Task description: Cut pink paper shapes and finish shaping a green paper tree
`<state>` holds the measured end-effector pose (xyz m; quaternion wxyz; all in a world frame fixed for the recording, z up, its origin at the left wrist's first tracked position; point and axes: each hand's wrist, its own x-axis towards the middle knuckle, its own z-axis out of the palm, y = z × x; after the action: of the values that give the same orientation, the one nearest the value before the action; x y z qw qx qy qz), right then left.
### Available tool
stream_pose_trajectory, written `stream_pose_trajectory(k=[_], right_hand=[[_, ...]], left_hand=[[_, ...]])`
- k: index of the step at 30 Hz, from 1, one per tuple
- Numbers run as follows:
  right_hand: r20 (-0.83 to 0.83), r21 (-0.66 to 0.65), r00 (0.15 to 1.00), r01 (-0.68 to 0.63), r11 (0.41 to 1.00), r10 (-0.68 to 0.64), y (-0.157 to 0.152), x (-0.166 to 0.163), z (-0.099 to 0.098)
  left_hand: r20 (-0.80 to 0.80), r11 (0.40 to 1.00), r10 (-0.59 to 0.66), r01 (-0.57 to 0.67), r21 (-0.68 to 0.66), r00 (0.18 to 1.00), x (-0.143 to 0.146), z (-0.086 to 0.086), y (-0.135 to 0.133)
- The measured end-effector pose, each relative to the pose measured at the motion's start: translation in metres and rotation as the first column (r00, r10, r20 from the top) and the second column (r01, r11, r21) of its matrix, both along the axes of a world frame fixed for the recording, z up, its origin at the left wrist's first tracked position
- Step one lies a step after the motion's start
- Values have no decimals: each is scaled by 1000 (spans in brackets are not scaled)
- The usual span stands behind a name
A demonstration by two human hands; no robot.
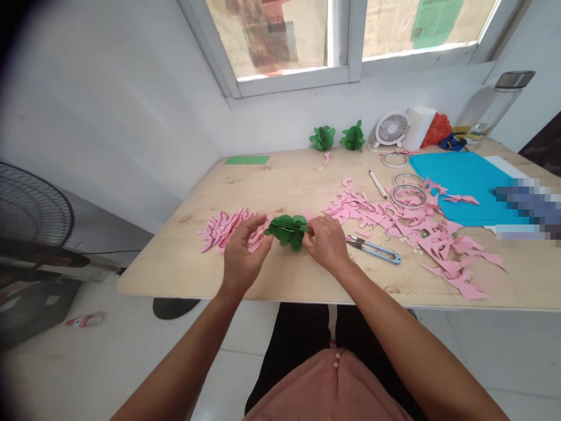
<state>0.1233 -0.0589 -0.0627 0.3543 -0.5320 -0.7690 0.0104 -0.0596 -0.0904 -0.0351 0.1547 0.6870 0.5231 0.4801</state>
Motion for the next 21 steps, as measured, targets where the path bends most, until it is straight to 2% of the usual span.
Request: stream_pose_trajectory(k=[2, 3, 6, 10, 14, 21], right_hand=[[-55, -41, 998, 17, 999, -19, 0, 1, 0], [-80, -62, 996, 21, 998, -26, -1, 1, 0], [-142, -111, 989, 20, 994, -36, -3, 3, 0], [-211, -165, 977, 7, 986, -42, -8, 6, -1], [-229, -182, 973, -1, 983, -42, -10, 7, -4], [-193, -150, 980, 21, 988, -50, -12, 4, -7]], left_hand=[[176, 994, 105, -99, -42, 979, 5, -14, -1], [239, 993, 100, -83, -82, 966, 7, -20, 0], [438, 978, 46, 50, -204, 898, 16, -33, 4], [643, 936, 53, 187, -299, 764, 29, -38, 8], [708, 923, 87, 210, -322, 701, 44, -36, 13], [659, 954, 122, 97, -285, 742, 64, -33, 19]])
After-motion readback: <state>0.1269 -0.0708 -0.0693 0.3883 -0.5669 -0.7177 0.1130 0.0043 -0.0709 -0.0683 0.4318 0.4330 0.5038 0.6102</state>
